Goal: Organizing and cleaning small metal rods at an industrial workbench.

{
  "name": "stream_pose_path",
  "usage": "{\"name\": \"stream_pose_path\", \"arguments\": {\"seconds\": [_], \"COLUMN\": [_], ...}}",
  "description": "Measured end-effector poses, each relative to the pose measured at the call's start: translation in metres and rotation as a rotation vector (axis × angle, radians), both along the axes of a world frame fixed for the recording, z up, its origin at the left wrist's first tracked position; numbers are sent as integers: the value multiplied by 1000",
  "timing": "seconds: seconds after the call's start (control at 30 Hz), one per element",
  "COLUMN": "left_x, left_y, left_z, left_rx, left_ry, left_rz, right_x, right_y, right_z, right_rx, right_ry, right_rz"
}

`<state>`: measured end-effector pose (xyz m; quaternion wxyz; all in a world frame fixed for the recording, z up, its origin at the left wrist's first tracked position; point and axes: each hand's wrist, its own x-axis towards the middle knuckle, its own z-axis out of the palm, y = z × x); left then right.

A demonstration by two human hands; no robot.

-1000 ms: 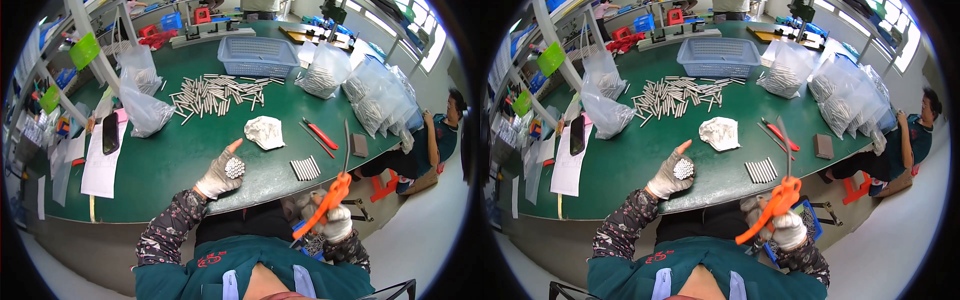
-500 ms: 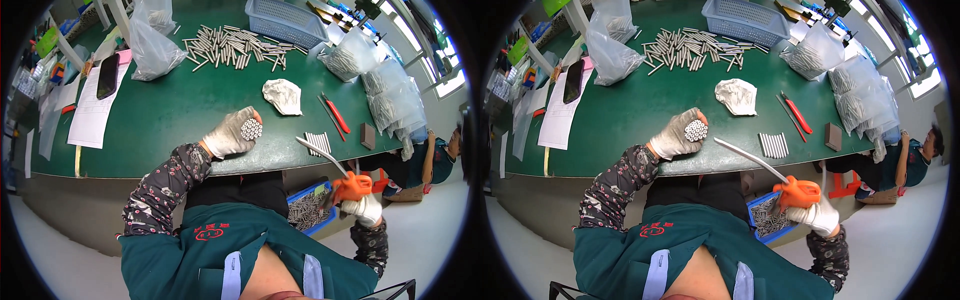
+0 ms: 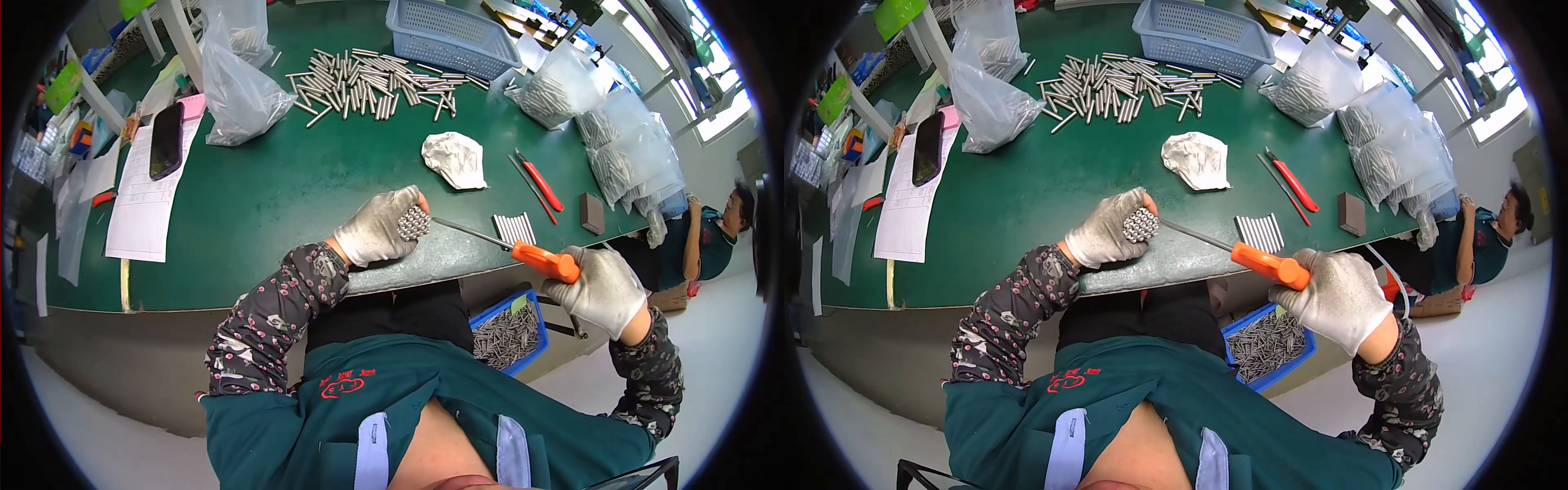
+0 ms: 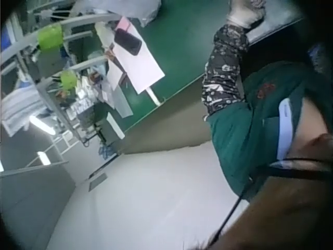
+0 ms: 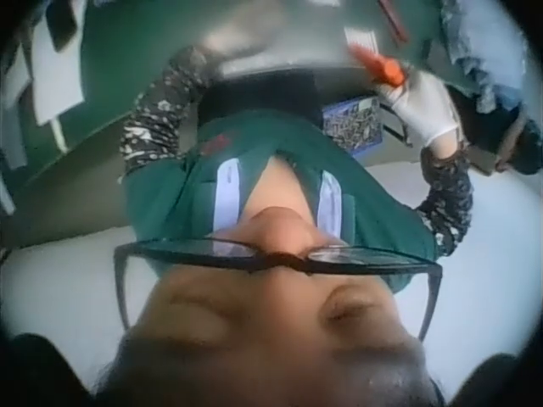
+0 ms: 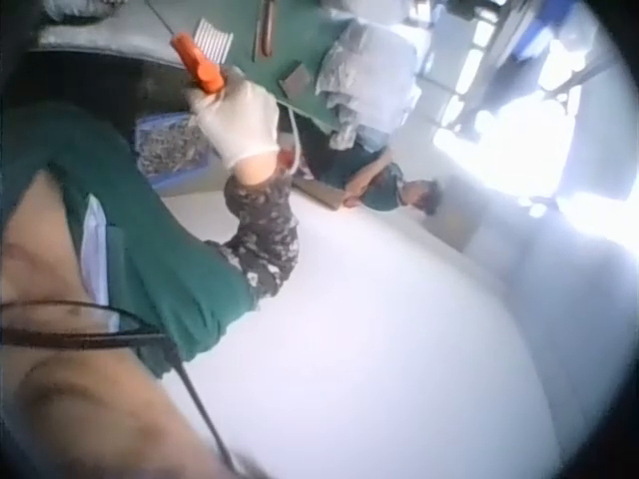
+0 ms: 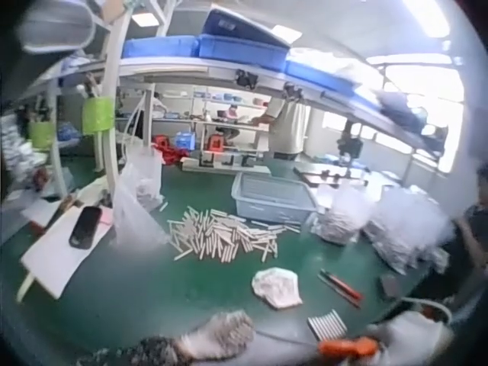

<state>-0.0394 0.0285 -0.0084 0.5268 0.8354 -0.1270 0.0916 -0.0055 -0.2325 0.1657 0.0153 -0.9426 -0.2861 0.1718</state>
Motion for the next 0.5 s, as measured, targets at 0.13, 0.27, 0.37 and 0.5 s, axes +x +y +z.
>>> {"name": "stream_pose_path", "arguments": {"seconds": [0.13,0.27,0.37,0.5], "left_x": [-1,0,0,0], "left_y": [1,1,2,1], "left_z": [3,7,7,3], "left_rx": [-6,12,17,35], "left_ry": [47,84,106,68], "left_rz": [-8,-13,-12,-5], "right_x": [3,6,7,9], "right_y": [3,6,7,2], "right_z": [-3,-1,-1,-9], "right_rx": [-33,-16,-19,23], "right_ry": [-16,6,42,53], "right_rz": [61,4,6,20]}}
